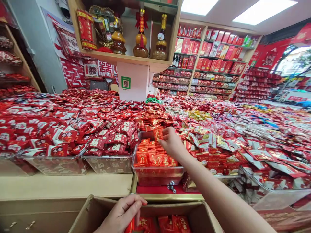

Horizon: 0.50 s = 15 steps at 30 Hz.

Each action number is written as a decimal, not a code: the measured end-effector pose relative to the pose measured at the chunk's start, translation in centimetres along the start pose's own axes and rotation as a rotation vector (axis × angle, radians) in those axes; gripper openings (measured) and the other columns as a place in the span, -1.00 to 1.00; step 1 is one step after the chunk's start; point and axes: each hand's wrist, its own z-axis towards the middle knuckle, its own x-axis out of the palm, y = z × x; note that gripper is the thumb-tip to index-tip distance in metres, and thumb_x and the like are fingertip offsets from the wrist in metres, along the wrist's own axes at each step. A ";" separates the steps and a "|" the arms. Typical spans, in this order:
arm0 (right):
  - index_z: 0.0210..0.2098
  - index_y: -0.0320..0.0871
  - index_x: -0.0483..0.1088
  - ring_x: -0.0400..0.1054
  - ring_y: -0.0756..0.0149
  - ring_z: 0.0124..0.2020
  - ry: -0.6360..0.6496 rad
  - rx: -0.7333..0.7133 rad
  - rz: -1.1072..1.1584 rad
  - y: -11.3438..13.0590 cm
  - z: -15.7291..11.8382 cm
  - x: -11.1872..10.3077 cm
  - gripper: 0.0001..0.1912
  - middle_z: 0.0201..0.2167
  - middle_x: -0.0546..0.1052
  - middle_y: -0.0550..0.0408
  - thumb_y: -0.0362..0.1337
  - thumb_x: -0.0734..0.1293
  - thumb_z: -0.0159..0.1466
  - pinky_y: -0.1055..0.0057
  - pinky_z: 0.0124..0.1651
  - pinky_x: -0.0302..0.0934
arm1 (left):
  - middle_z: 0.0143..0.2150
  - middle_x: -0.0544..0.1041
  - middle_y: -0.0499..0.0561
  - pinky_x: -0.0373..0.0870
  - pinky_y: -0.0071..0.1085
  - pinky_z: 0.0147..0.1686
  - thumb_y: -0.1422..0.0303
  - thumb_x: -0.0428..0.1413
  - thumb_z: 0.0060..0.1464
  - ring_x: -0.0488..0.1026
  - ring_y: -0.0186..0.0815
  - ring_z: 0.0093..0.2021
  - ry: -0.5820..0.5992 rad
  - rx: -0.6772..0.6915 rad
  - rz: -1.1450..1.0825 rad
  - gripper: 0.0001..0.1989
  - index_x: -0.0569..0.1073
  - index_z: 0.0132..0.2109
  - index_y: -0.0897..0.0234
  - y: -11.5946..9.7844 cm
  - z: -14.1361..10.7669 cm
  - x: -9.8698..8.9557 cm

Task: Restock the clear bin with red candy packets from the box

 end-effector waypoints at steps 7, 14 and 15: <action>-0.34 -0.24 0.23 0.25 0.53 -0.62 0.187 0.304 -0.193 -2.3 6.2 4.2 -0.82 -0.48 0.42 0.10 -0.39 0.28 0.03 0.61 -0.61 0.19 | -0.50 0.38 -0.06 0.20 -0.54 -0.38 0.11 -0.12 0.04 0.25 -0.41 -0.45 -0.052 0.054 0.123 -0.61 0.41 -0.34 0.33 0.3 0.5 -0.7; -0.50 -0.26 0.36 0.36 0.24 -0.42 0.256 0.116 -0.545 -2.3 6.3 5.2 -0.86 -0.50 0.48 -0.04 -0.31 0.33 -0.06 0.44 -0.44 0.20 | -0.48 0.39 -0.03 0.19 -0.52 -0.38 0.14 -0.13 0.05 0.27 -0.36 -0.41 -0.028 0.075 0.207 -0.61 0.42 -0.34 0.36 0.9 0.7 -0.9; -0.48 -0.25 0.37 0.36 0.21 -0.38 0.252 0.074 -0.606 -2.2 6.3 5.0 -0.85 -0.45 0.49 -0.05 -0.31 0.32 -0.07 0.43 -0.41 0.20 | -0.48 0.39 -0.03 0.19 -0.52 -0.38 0.14 -0.13 0.05 0.27 -0.36 -0.41 -0.020 0.074 0.214 -0.62 0.42 -0.34 0.36 0.8 0.7 -0.9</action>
